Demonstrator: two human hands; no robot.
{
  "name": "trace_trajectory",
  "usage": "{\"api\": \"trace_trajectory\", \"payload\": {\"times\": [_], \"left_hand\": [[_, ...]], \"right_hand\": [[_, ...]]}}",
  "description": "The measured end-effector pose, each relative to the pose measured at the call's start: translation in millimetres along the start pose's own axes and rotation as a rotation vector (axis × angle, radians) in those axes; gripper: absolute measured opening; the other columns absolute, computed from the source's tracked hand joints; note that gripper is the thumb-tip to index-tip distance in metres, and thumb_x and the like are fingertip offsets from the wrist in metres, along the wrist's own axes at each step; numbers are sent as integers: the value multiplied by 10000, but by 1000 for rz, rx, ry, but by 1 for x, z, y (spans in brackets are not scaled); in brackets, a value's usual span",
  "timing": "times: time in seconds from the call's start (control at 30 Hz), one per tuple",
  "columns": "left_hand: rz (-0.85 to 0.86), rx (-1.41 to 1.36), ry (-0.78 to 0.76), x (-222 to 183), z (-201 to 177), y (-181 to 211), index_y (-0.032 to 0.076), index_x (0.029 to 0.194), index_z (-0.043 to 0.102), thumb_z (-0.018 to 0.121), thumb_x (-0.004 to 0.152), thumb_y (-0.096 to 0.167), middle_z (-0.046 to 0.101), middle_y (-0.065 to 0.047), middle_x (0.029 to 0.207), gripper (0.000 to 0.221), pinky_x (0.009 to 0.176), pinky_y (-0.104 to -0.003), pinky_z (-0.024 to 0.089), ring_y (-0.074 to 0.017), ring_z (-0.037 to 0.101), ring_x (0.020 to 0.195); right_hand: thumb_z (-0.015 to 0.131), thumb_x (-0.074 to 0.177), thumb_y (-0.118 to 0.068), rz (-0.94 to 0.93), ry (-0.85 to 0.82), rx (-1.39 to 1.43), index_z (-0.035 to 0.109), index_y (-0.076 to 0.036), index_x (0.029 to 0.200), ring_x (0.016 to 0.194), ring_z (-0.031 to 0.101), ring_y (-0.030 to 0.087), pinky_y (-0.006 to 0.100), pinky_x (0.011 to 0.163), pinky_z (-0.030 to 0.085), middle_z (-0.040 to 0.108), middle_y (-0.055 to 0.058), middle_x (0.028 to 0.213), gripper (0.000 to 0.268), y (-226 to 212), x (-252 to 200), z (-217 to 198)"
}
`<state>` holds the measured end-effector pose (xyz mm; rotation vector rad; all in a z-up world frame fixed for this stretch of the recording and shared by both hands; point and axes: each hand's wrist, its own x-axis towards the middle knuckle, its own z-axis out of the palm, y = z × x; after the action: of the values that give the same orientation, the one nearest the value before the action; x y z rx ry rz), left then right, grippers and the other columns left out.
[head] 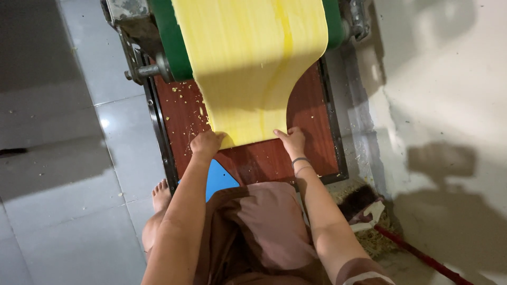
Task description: Catching a continuous sheet of dough from a rolling machine, folding it into rectangular sheets, and stacking the sheets on a table.
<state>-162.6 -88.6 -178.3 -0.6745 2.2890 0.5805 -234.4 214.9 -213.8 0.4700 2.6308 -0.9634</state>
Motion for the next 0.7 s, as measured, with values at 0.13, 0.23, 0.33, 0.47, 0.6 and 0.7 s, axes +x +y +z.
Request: {"api": "trace_trajectory", "payload": {"times": [0.13,0.23,0.33,0.47,0.6,0.7], "left_hand": [[-70,3,31,38,1,-10,102,1249,683,601,897,611,737,-159,1175,624,910,-523,569,-369,693,1152],[-69,-141,112,-4,-64,9,63,1348,538,695,887,537,690,-213,1208,680,935,-553,558,-413,663,1175],[25,-338,249,-30,-111,14,21,1458,371,766,891,475,593,-288,1301,826,1000,-584,522,-474,591,1248],[402,-777,445,-114,-180,43,13,1463,449,863,836,275,543,-344,1294,796,1038,-629,481,-570,528,1253],[541,-806,542,-109,-168,46,93,1439,509,908,821,336,610,-192,1328,775,1076,-561,465,-471,569,1260],[638,-1001,623,-125,-167,57,-38,1118,678,905,859,272,676,-229,1015,463,961,-467,480,-328,636,1039]], "right_hand": [[937,669,-475,46,-60,24,533,-15,1315,1212,604,402,487,1033,490,639,239,1229,890,-35,-6,-26],[924,735,-273,1,-141,240,289,11,1548,1425,365,494,577,1187,324,394,359,1500,1069,-79,-12,-62],[924,785,-94,-188,-156,575,159,47,1589,1496,194,543,639,1215,191,216,433,1572,1119,-130,-12,-100],[980,854,-133,-526,-142,736,144,96,1569,1520,55,545,711,1217,98,156,388,1619,1124,-171,9,-139],[935,800,-37,-660,-134,952,588,-71,957,1086,628,202,318,972,543,690,62,1109,382,-174,50,-135],[972,782,-75,-591,-71,981,644,-68,912,876,658,114,293,900,563,717,19,905,353,-182,43,-133]]}}
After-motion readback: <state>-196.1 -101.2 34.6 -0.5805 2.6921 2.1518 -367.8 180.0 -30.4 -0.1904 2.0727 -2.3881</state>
